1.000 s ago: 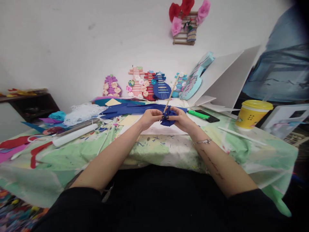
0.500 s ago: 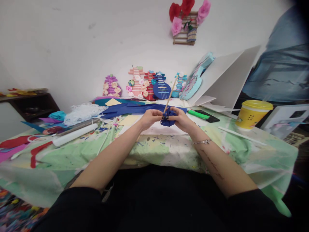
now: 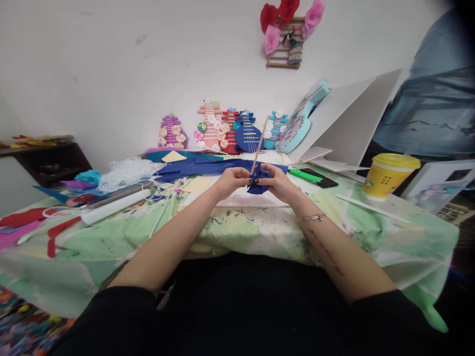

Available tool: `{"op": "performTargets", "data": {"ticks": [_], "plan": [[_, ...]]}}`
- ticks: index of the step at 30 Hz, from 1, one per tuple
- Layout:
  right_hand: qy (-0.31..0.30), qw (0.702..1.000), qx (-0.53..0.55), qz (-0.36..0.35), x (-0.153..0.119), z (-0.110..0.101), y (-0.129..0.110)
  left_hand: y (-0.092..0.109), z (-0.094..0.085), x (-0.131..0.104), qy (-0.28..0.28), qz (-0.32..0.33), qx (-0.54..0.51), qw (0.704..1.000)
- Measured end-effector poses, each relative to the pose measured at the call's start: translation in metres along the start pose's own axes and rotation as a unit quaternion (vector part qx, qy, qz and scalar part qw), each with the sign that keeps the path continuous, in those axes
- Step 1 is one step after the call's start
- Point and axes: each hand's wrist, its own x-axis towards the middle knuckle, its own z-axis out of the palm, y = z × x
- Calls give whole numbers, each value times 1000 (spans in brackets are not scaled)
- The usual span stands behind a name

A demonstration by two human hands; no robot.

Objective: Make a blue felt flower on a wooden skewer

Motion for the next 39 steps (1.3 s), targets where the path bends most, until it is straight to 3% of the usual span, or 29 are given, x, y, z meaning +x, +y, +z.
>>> {"op": "performTargets", "data": {"ticks": [12, 39], "plan": [[-33, 999, -12, -15, -1, 0, -1, 0, 2, -1, -11, 6, -18, 1000], [-17, 996, -75, -40, 4, -3, 6, -4, 0, 2, 0, -3, 35, 999]]}}
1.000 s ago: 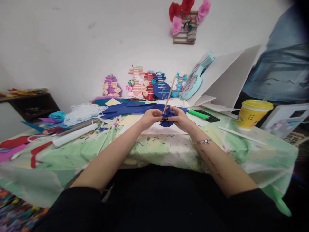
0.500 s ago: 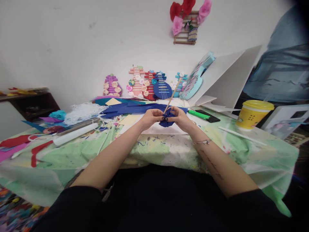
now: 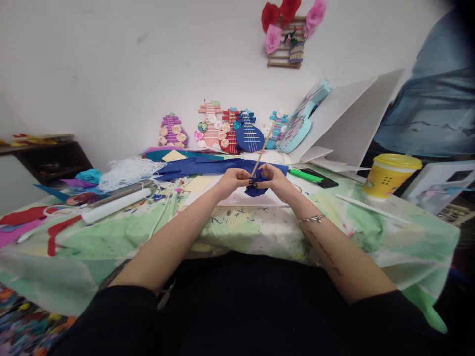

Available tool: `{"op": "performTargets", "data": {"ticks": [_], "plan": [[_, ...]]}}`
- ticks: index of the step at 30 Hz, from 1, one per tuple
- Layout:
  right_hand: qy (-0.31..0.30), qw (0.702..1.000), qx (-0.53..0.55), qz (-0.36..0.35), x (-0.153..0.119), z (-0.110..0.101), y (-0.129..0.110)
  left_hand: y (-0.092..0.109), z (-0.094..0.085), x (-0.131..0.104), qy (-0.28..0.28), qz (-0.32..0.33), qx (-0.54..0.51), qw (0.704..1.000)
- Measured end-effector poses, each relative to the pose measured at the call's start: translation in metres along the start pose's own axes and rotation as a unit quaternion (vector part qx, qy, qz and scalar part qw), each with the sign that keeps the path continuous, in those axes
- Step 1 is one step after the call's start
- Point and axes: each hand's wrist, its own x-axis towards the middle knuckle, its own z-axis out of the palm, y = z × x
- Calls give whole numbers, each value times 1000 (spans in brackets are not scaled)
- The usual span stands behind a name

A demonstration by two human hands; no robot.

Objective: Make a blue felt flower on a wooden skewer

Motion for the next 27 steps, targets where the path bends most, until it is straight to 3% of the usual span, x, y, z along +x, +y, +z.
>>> {"op": "performTargets", "data": {"ticks": [13, 27], "plan": [[-16, 1000, 4, -1, -1, 1, -3, -3, -1, 2, -12, 9, 10, 1000], [3, 993, -117, -17, -4, 3, -5, -3, 1, 0, -26, -2, 41, 999]]}}
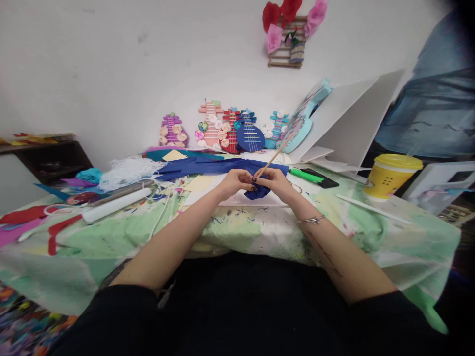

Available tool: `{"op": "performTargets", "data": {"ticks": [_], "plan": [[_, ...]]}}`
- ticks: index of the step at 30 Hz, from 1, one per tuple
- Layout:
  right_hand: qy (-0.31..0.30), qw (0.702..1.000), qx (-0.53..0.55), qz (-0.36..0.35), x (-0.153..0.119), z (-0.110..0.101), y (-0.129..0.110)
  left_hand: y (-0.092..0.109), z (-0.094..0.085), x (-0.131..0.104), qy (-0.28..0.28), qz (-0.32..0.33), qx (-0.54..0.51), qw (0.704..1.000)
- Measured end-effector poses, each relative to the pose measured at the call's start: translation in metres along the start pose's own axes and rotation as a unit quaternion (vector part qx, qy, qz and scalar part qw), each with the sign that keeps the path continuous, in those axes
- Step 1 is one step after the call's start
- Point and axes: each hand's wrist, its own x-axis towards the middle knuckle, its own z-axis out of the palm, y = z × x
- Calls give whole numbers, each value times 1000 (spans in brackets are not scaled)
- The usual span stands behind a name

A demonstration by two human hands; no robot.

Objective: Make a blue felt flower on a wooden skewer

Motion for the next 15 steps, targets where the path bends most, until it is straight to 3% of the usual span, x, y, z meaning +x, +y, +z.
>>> {"op": "performTargets", "data": {"ticks": [15], "plan": [[19, 1000, -18, -8, 0, -1, -1, -1, 1, 0, 0, 8, 17, 1000]]}}
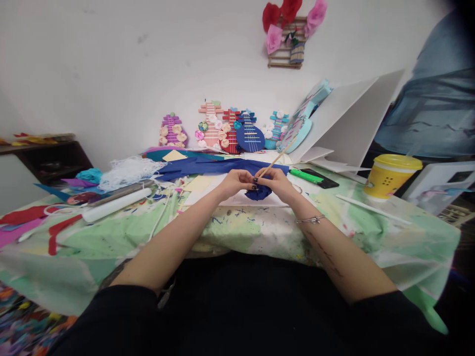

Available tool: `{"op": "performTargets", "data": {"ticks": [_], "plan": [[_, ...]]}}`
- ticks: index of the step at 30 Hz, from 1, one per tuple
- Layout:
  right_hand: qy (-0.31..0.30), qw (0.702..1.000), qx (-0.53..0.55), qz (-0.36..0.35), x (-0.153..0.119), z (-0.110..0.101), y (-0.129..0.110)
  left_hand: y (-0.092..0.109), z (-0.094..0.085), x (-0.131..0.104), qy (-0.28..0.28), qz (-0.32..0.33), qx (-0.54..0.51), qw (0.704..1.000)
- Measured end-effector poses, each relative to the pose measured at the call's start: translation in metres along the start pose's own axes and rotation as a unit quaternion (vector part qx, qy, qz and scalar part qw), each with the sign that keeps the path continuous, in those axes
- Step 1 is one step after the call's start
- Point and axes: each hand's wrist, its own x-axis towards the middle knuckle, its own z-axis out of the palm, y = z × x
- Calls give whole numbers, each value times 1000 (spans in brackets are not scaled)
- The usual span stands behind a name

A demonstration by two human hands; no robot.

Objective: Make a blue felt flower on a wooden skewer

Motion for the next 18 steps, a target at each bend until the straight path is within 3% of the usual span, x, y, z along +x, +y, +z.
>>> {"op": "performTargets", "data": {"ticks": [8, 18], "plan": [[8, 1000, -11, -9, 0, -2, 1, 6, -3, -3, -17, 12, 5, 1000], [29, 1000, 8, -5, 1, -2, 3, 12, -1, -5, 11, -3, 13, 1000]]}}
